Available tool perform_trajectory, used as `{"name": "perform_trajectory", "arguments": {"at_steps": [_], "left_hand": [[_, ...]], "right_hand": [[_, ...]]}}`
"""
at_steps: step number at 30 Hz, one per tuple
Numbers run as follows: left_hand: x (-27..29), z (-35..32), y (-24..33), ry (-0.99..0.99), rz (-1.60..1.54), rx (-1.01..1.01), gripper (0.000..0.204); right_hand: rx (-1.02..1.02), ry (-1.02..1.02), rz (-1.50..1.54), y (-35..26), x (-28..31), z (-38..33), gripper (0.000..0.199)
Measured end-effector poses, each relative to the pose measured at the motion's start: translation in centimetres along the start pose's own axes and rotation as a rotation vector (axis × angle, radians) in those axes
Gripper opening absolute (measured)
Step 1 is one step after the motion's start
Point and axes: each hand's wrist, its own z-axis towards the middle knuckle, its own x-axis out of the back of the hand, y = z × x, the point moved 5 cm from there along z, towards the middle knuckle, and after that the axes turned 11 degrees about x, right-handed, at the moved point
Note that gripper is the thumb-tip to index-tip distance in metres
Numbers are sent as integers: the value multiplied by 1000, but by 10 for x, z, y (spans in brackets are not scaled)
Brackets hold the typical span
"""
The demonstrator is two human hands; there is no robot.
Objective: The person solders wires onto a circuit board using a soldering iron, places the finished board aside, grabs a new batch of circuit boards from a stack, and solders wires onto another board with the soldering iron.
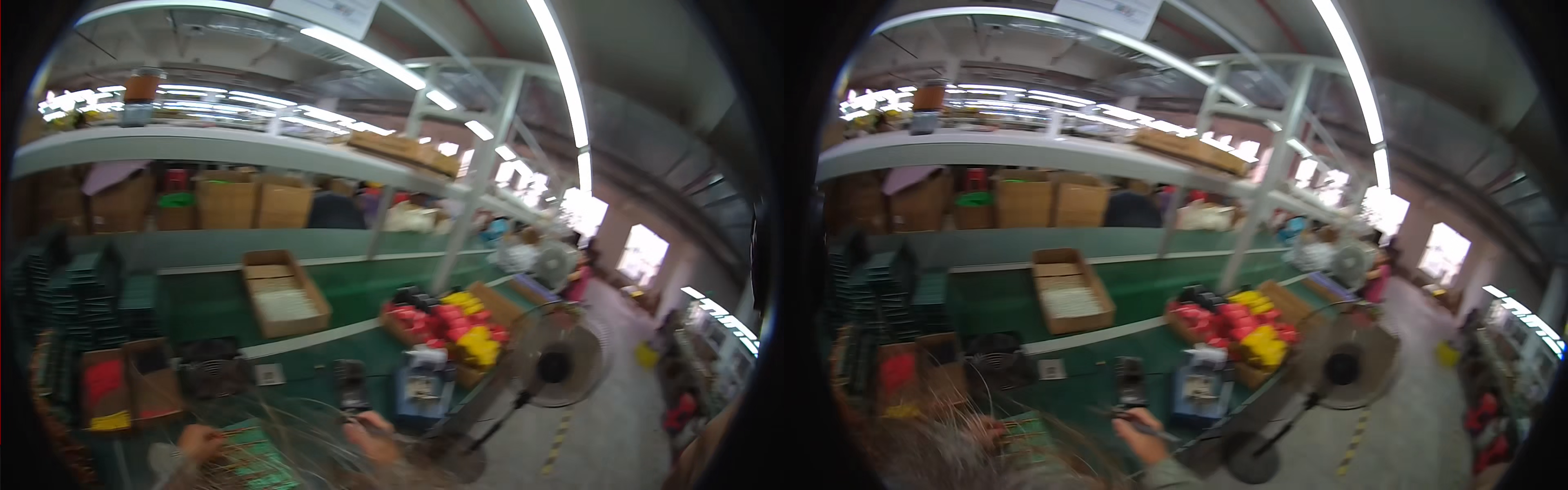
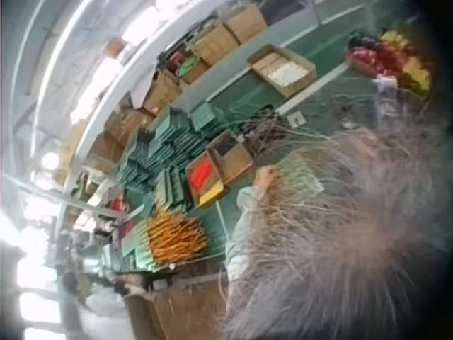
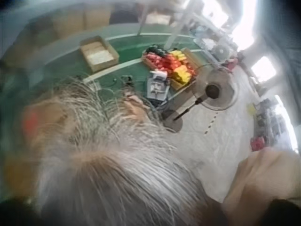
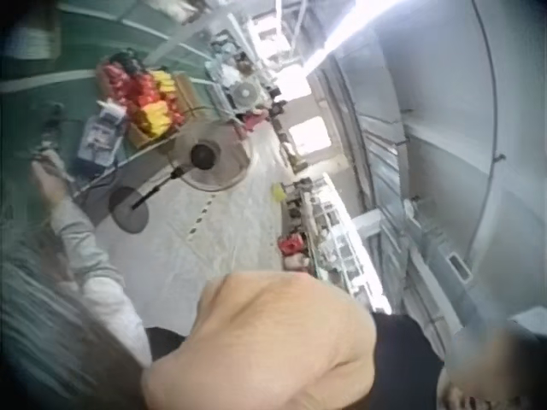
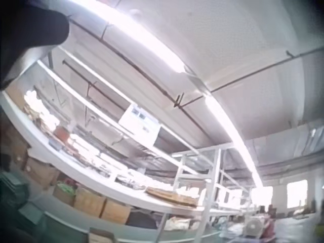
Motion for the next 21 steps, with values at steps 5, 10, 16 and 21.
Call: {"name": "perform_trajectory", "arguments": {"at_steps": [5,10,16,21], "left_hand": [[18,3,22,51,-32,44,19],[18,7,18,-15,-129,59,16],[25,18,20,-13,-155,118,17],[19,16,9,-19,-169,185,17]], "right_hand": [[-167,61,-27,-26,4,10,16],[-124,55,43,-25,3,17,14],[-162,78,-27,-13,1,21,16],[-192,62,-13,-11,-2,20,15]]}}
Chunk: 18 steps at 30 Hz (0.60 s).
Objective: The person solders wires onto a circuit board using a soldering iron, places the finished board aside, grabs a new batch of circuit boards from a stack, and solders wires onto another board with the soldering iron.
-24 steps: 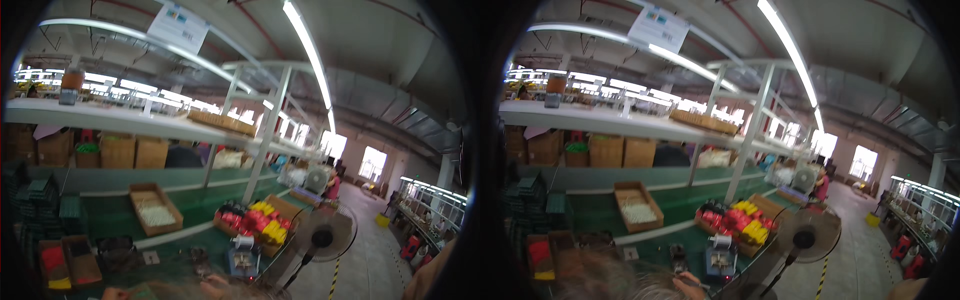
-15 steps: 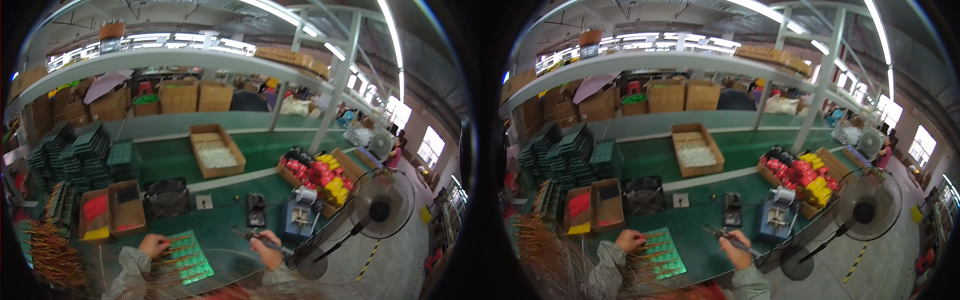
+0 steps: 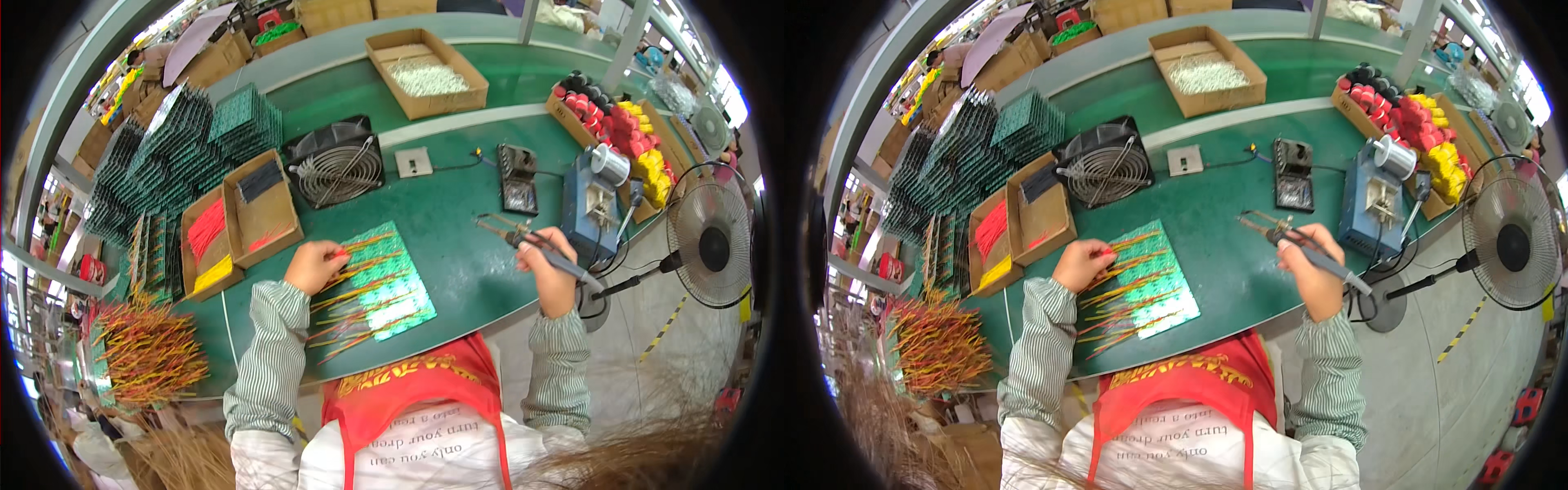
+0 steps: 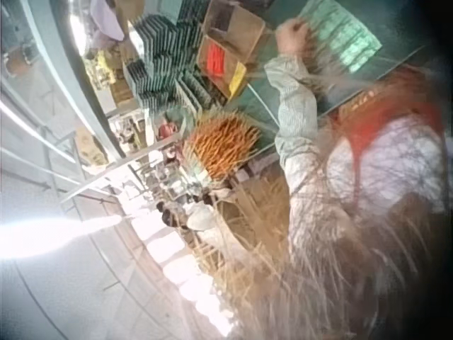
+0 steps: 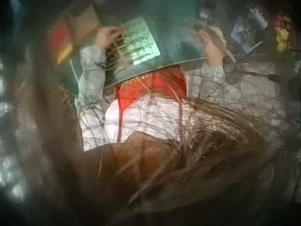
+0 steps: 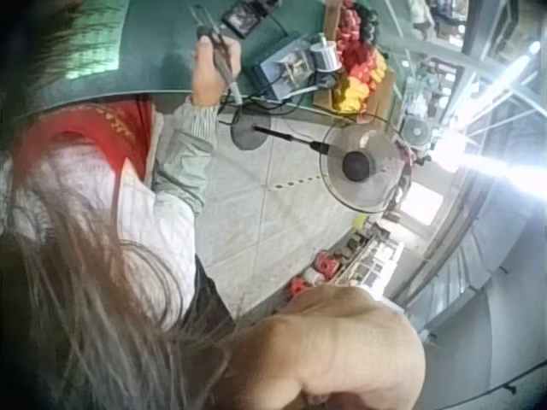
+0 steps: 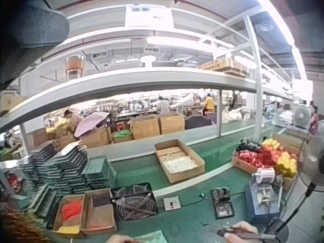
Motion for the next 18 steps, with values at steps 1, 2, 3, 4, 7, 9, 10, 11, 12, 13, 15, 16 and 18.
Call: {"name": "perform_trajectory", "arguments": {"at_steps": [1,2,3,4,7,9,10,11,12,13,15,16,18], "left_hand": [[1,-2,3,-1,24,-20,18],[5,-1,6,-1,46,-43,18],[8,0,-2,43,67,-133,20],[7,3,-2,46,57,-148,20],[-1,-5,-3,-31,53,29,17],[0,-2,2,-30,57,1,17],[1,-2,3,-28,66,-20,18],[2,-3,3,-22,91,-23,17],[2,-3,4,-28,89,-29,17],[2,-4,3,-25,83,-23,17],[3,-5,4,-23,71,-5,17],[1,-4,6,-36,67,-11,17],[2,-2,3,-33,38,0,16]], "right_hand": [[21,-6,-6,2,2,-2,15],[47,-12,-13,2,1,-3,15],[-17,-1,-50,-8,-5,-7,15],[42,9,-1,-5,-3,-7,15],[13,-30,-34,-2,1,-12,15],[30,-26,-49,-9,4,-8,15],[40,-23,-59,-12,6,-6,14],[51,-15,-73,-13,9,-3,13],[66,1,-87,-15,11,3,14],[76,29,-122,-19,18,10,14],[115,74,-190,-27,33,27,15],[125,97,-229,-27,41,37,17],[147,94,-327,-32,50,57,19]]}}
